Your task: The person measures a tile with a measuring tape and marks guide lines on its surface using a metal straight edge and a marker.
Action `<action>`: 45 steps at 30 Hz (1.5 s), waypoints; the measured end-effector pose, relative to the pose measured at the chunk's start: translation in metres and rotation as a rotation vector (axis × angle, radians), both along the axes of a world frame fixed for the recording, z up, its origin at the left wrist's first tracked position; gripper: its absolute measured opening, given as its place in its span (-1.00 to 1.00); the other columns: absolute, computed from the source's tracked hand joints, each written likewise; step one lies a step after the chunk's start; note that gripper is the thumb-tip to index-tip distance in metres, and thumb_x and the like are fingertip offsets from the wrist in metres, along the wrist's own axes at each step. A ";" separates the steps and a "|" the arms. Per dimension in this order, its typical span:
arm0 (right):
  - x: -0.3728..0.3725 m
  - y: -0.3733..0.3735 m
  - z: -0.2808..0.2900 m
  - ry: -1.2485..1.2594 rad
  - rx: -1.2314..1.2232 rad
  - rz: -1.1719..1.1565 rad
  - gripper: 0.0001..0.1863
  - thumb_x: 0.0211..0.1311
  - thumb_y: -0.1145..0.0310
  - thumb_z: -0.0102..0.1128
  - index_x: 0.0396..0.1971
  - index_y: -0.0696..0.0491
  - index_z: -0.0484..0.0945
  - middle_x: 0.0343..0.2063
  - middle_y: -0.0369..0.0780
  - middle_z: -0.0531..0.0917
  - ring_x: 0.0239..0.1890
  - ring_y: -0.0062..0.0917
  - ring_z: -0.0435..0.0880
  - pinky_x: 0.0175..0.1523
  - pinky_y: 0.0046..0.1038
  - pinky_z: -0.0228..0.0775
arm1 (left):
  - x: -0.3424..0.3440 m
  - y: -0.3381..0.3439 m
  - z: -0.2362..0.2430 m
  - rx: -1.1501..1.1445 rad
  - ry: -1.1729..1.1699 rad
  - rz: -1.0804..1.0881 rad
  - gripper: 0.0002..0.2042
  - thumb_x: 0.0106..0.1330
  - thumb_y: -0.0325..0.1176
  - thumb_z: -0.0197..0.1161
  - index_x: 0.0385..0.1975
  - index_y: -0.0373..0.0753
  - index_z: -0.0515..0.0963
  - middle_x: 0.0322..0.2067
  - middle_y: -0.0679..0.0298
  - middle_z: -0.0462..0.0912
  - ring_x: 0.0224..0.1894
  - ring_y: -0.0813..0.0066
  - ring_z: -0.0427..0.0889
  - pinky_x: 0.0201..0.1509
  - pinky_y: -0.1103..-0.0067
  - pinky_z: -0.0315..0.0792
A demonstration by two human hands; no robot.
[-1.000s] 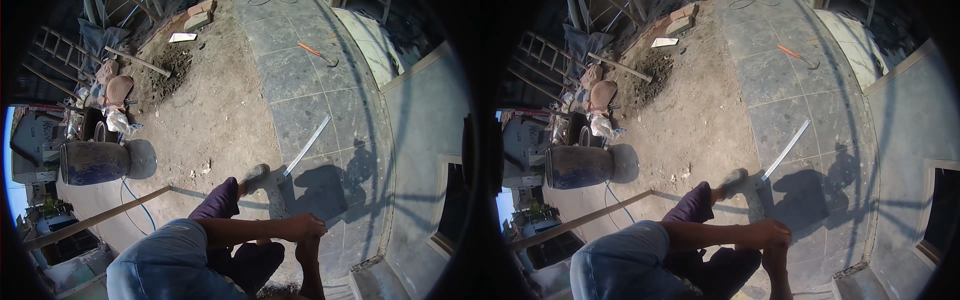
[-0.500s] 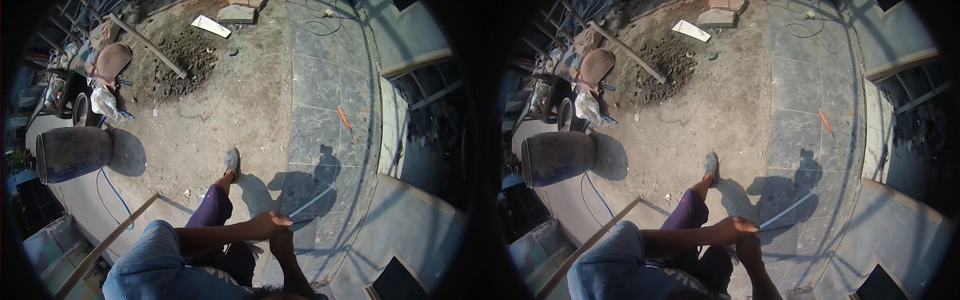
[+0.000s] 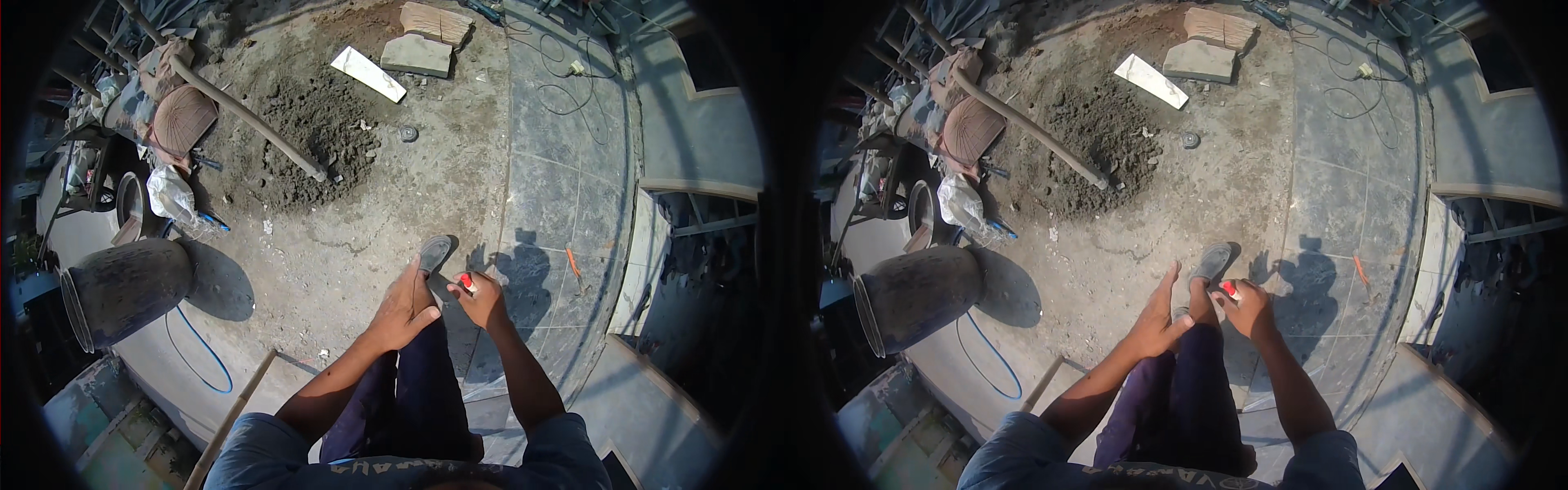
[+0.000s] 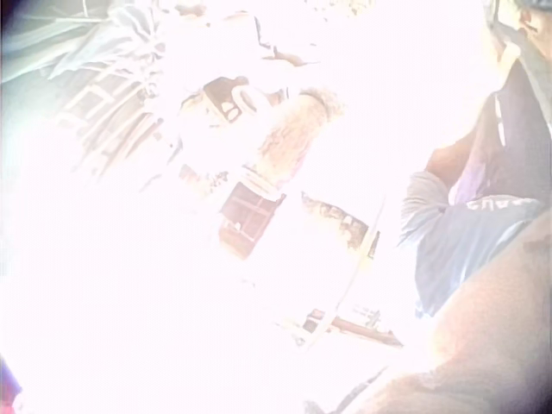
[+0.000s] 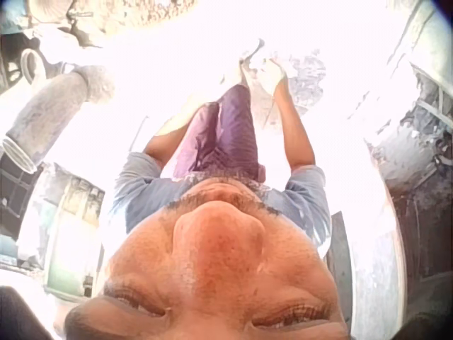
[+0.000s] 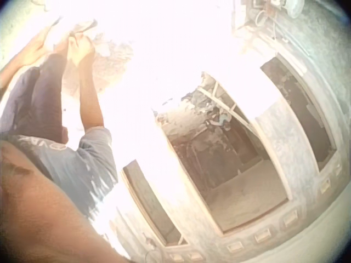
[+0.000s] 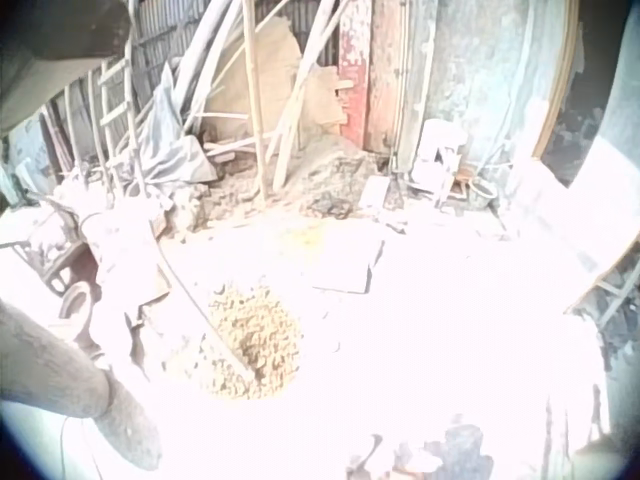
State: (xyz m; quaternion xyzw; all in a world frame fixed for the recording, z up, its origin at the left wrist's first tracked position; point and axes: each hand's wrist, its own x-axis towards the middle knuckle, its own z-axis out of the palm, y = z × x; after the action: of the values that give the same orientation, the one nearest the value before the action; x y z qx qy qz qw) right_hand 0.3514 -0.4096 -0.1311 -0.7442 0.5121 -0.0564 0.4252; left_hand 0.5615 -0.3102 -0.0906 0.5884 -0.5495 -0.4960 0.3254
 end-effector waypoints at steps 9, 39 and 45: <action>0.197 -0.276 -0.351 0.476 -0.107 0.187 -0.21 0.01 0.03 0.51 0.25 -0.02 0.42 0.21 -0.10 0.47 0.16 -0.14 0.55 0.21 -0.22 0.45 | 0.153 0.146 -0.201 0.870 -0.286 0.609 -0.12 0.39 -0.07 0.25 0.48 -0.37 -0.15 0.39 -0.32 0.11 0.41 -0.24 0.22 0.40 0.16 0.28; 0.131 0.075 -0.017 -0.084 0.015 0.450 -0.16 -0.29 0.20 0.55 0.14 0.09 0.47 0.09 -0.14 0.54 0.17 -0.28 0.52 0.16 -0.28 0.49 | 0.110 0.106 -0.092 0.760 1.020 0.536 -0.46 0.41 -0.05 0.24 0.24 -0.25 0.36 0.13 0.10 0.51 0.17 0.23 0.53 0.26 0.31 0.41; 0.045 0.217 0.048 -0.127 0.259 0.007 -0.09 -0.14 0.05 0.53 0.29 0.02 0.39 0.12 -0.10 0.54 0.17 -0.23 0.53 0.19 -0.24 0.48 | 0.055 0.185 -0.055 1.002 0.875 0.188 -0.68 0.33 -0.57 0.17 0.08 -0.30 0.43 -0.02 0.11 0.62 0.02 0.28 0.64 0.09 0.40 0.55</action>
State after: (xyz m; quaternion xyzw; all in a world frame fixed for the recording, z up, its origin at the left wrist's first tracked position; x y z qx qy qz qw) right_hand 0.3964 -0.1928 -0.0836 -0.6798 0.4845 -0.0355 0.5494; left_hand 0.6163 -0.1252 -0.1460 0.4584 -0.0167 -0.8535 0.2473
